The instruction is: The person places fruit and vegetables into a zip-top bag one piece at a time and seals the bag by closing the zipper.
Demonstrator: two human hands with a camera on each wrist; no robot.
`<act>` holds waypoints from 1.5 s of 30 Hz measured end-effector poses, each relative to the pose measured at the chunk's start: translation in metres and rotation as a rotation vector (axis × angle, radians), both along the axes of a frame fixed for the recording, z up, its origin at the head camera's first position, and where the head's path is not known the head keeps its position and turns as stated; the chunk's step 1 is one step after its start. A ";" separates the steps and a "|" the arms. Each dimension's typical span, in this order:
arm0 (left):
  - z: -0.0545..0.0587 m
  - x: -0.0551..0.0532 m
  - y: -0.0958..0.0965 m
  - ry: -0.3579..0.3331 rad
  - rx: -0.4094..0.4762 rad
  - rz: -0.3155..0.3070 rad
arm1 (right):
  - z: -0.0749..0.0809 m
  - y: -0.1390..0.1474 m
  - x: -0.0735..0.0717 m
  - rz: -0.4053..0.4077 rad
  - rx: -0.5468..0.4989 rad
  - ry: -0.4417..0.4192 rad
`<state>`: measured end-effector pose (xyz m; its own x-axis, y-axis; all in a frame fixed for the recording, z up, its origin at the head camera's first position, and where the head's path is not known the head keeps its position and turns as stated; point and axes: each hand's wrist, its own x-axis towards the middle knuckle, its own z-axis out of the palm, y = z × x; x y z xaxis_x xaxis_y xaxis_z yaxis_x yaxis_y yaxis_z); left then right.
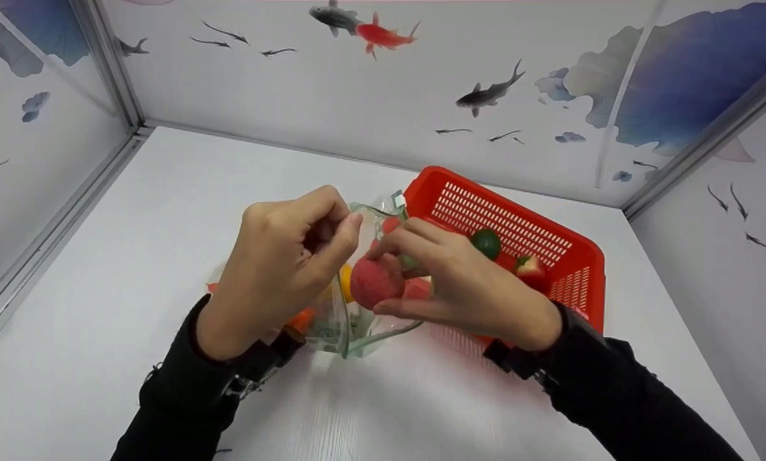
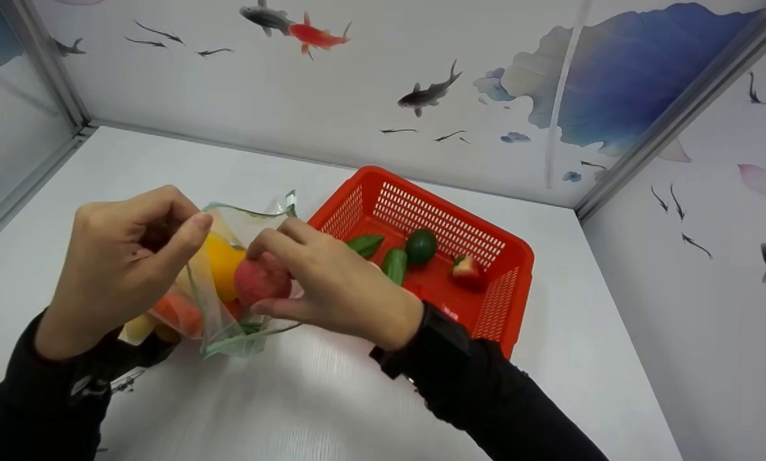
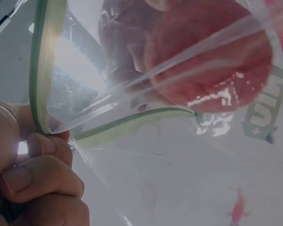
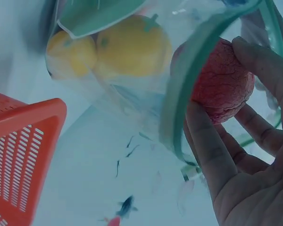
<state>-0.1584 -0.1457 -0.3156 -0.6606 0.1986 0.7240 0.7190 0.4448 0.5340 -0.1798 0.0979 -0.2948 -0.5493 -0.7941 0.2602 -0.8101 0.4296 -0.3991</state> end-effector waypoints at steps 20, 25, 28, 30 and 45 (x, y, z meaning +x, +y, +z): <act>-0.003 -0.001 0.000 0.014 0.031 0.010 | -0.034 -0.042 -0.004 0.031 0.303 0.105; -0.003 0.000 -0.001 0.013 0.028 0.013 | -0.032 -0.042 -0.004 0.037 0.296 0.096; -0.003 0.000 -0.001 0.007 0.028 0.011 | -0.026 -0.039 -0.001 0.015 0.308 0.092; -0.003 -0.001 -0.002 0.000 0.029 0.007 | -0.020 -0.035 0.002 -0.007 0.317 0.065; -0.004 -0.003 -0.003 0.012 0.019 0.010 | 0.026 0.049 -0.042 -0.219 -0.013 -0.097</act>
<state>-0.1616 -0.1483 -0.3200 -0.6538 0.1784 0.7353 0.7209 0.4421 0.5337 -0.2222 0.1469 -0.2688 -0.7311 -0.6502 0.2069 -0.6555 0.5851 -0.4774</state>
